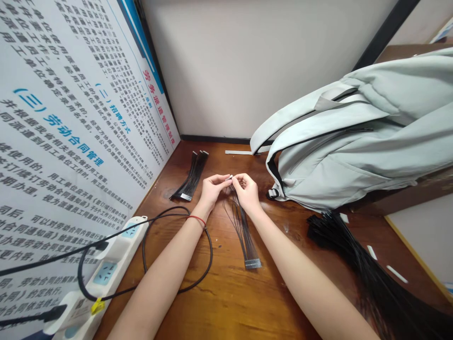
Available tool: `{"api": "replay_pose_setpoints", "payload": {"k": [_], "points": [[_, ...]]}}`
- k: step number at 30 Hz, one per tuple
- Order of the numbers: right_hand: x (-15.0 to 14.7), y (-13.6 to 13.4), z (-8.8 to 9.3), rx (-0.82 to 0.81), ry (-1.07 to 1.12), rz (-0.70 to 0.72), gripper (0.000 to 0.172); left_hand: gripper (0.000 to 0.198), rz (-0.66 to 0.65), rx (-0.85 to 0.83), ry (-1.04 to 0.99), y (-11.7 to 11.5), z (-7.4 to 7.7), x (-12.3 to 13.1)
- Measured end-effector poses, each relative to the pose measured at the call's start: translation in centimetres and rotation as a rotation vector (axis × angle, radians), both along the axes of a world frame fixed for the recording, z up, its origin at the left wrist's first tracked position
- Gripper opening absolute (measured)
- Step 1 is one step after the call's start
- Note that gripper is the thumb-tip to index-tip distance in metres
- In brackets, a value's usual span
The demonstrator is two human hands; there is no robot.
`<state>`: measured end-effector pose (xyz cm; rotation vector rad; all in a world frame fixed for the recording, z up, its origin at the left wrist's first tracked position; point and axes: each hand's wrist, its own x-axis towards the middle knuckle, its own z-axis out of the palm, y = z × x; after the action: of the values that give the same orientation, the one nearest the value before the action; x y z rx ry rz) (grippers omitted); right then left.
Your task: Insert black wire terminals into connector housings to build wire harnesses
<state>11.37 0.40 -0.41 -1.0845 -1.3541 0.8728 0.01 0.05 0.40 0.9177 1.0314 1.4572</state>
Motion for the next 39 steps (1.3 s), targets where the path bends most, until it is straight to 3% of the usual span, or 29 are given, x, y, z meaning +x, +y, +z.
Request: {"api": "replay_pose_setpoints", "payload": {"k": [22, 32, 39], "points": [[0.38, -0.03, -0.02, -0.029, -0.001, 0.004, 0.025, 0.03, -0.061, 0.012, 0.094, 0.01, -0.06, -0.21], [0.15, 0.1, 0.04, -0.058, -0.006, 0.027, 0.024, 0.03, 0.054, 0.01, -0.005, 0.04, -0.06, -0.08], [0.14, 0.01, 0.03, -0.051, 0.007, 0.019, 0.018, 0.03, 0.052, 0.0, -0.003, 0.06, -0.02, -0.11]]}}
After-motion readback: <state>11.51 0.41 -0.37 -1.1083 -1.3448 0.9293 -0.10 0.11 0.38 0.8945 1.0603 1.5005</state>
